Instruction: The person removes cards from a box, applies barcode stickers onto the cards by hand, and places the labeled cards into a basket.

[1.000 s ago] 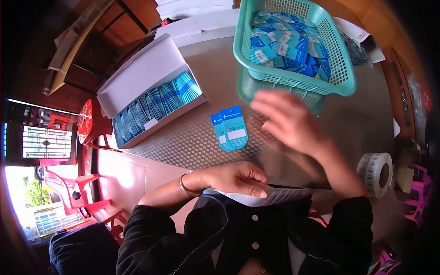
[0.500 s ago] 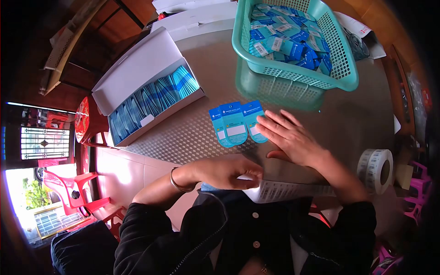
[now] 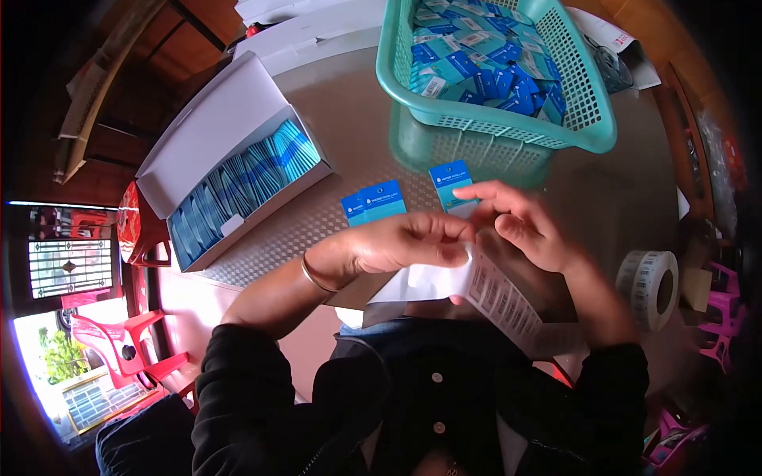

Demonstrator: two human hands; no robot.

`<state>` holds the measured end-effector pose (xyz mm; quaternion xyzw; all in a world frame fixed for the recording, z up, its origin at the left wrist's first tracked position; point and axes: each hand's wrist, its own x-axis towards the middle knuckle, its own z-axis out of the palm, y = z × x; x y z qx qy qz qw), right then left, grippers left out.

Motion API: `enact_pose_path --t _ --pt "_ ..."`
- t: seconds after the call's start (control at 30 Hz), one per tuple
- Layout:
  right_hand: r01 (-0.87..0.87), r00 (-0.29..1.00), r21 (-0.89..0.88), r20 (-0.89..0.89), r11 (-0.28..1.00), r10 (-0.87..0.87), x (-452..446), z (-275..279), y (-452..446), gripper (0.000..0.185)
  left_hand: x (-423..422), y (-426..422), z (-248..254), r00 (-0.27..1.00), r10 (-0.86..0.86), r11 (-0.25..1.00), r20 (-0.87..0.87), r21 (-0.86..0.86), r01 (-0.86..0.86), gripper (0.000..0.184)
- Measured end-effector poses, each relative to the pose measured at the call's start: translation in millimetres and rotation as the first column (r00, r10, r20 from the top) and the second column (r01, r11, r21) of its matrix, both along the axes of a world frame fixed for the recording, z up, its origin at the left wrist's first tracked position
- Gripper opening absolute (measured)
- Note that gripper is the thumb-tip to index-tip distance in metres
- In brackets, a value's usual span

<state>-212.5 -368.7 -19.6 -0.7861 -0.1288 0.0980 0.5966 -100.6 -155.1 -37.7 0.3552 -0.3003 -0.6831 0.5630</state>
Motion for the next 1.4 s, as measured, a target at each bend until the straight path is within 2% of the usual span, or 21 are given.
enact_pose_path --t 0.07,0.1,0.2,0.23,0.33,0.37,0.47,0.5,0.6,0.63,0.73,0.83,0.93,1.03,1.13,1.17,1.27,1.33,1.4 --pt "-0.004 0.982 0.253 -0.181 0.967 0.051 2 3 4 0.059 9 -1 7 0.997 0.014 0.997 -0.080 0.079 -0.007 0.010" --pt "-0.044 0.986 0.173 -0.148 0.984 0.070 3 8 9 0.066 17 0 2 0.996 -0.033 0.999 -0.088 -0.006 0.033 0.017" --pt "0.045 0.944 0.442 -0.312 0.896 0.106 2 8 17 0.071 28 2 -2 1.000 -0.014 0.999 -0.004 0.030 0.014 0.024" --pt "0.116 0.899 0.455 -0.426 0.883 0.101 2 15 16 0.082 33 4 -6 0.998 -0.050 0.998 0.048 0.046 0.048 0.032" --pt "0.095 0.888 0.333 -0.454 0.938 0.071 3 28 15 0.081 39 -2 -3 0.975 -0.138 0.990 0.174 0.006 0.139 0.038" --pt "0.053 0.904 0.258 -0.423 0.965 0.063 3 32 14 0.081 36 -3 6 0.984 -0.099 0.995 0.147 0.023 0.096 0.037" --pt "-0.098 0.984 -0.004 -0.152 0.995 0.096 3 43 14 0.074 35 -8 16 0.974 -0.159 0.987 0.164 0.017 0.158 0.031" --pt "-0.069 0.988 -0.017 -0.142 0.997 0.066 3 46 16 0.065 33 -7 12 0.979 -0.150 0.987 0.138 -0.030 0.155 0.024" --pt "-0.058 0.996 -0.095 0.058 0.994 0.064 -1 35 18 0.056 26 -3 7 0.978 -0.169 0.985 0.120 -0.007 0.171 0.022" --pt "-0.038 0.998 -0.114 0.049 0.993 0.044 -1 36 20 0.049 24 -3 3 0.983 -0.177 0.984 0.058 -0.008 0.178 0.020" --pt "0.054 0.955 -0.155 0.298 0.987 -0.005 -2 16 22 0.043 20 1 -1 0.986 -0.167 0.986 -0.016 0.016 0.168 0.020" --pt "0.120 0.888 -0.130 0.458 0.984 -0.048 1 14 25 0.033 17 -2 -3 0.987 -0.122 0.991 -0.105 -0.070 0.115 0.020" --pt "0.155 0.853 -0.109 0.516 0.982 -0.077 -2 12 24 0.025 17 -2 -1 0.989 -0.125 0.990 -0.074 -0.069 0.119 0.019" --pt "0.102 0.875 -0.077 0.482 0.992 -0.053 -5 9 21 0.022 17 -2 0 0.990 -0.141 0.989 0.023 -0.043 0.142 0.018" --pt "-0.044 0.938 -0.002 0.345 0.999 0.042 -4 17 9 0.018 23 -1 -1 0.955 -0.200 0.976 0.218 -0.037 0.212 0.018" --pt "-0.081 0.936 0.033 0.346 0.996 0.064 -2 17 3 0.012 23 -1 1 0.941 -0.190 0.977 0.280 -0.041 0.209 0.017" --pt "0.065 0.986 0.198 0.136 0.978 -0.093 -5 7 -8 0.008 21 2 11 0.858 -0.161 0.975 0.488 -0.055 0.214 0.017" --pt "0.233 0.972 0.344 -0.094 0.910 -0.213 -3 -1 2 0.008 16 4 16 0.748 -0.133 0.970 0.650 -0.069 0.233 0.018" --pt "0.333 0.926 0.254 -0.271 0.908 -0.263 0 -7 3 0.008 9 8 18 0.601 -0.064 0.971 0.797 -0.088 0.221 0.016"
